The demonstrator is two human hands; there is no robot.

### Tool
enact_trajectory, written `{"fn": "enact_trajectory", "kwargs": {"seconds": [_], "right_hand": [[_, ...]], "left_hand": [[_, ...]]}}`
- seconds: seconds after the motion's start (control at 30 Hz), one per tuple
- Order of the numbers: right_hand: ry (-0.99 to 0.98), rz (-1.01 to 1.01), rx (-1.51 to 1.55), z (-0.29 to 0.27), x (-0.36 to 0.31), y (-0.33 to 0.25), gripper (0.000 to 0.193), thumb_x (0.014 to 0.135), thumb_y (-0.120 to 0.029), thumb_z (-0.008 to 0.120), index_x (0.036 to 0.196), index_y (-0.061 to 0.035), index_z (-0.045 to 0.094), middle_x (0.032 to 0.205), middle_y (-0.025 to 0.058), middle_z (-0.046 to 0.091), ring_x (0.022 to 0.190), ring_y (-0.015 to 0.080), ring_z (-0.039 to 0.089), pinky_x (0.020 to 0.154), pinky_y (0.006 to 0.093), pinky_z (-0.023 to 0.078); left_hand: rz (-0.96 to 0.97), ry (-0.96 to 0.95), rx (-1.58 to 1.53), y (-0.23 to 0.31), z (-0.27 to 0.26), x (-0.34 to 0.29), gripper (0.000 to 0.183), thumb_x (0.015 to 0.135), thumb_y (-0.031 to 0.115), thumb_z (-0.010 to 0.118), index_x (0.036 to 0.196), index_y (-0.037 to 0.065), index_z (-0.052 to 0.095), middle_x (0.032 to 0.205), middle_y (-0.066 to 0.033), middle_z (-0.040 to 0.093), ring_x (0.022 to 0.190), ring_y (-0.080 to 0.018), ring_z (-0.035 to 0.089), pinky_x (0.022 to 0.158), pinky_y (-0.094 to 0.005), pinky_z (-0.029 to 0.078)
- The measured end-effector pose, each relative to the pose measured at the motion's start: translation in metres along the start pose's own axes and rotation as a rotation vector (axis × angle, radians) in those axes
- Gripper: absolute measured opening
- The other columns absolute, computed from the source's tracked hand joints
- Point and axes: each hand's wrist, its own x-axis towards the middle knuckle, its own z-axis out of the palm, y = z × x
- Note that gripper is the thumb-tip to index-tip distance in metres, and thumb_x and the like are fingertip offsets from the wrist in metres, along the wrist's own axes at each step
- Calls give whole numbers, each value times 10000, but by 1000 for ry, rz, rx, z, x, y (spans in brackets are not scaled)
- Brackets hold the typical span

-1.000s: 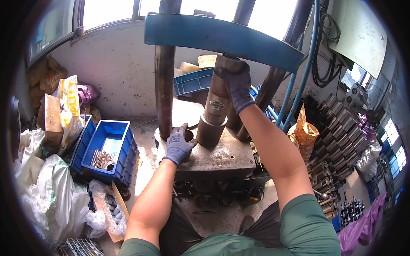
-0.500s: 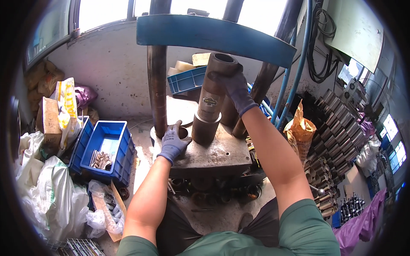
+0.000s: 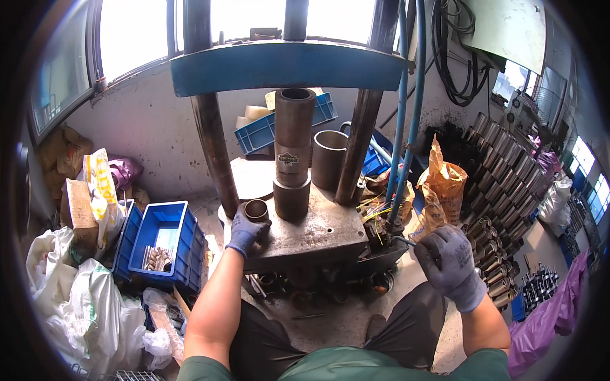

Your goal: The person places a metal cylinder onto a pneumatic press, uses the press to fit another piece into it, and sets the combined cylinder into a crate.

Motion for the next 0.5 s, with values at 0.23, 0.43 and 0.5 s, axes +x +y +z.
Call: {"fn": "enact_trajectory", "kwargs": {"seconds": [0.23,0.43,0.5], "right_hand": [[-305,122,-365,-38,-80,78,196,844,-246,706,906,-60,708,924,147,692,981,344,648,1062,499,430],[51,95,-355,-23,-50,115,230,833,-95,723,1051,-47,666,1065,126,693,997,351,654,860,453,544],[139,73,-329,-10,-12,130,223,857,-84,701,1072,-45,652,1082,150,693,1015,372,657,875,464,548]], "left_hand": [[-25,37,-202,15,-1,-10,749,598,241,943,1238,81,589,1148,-116,718,1086,-267,695,974,-382,538],[-146,-9,-1132,69,11,-33,601,841,91,807,1367,86,518,1266,-127,618,1188,-286,615,966,-406,590],[-83,-88,-1421,35,5,-14,545,899,132,775,1371,64,511,1301,-151,590,1206,-309,602,1003,-417,590]]}}
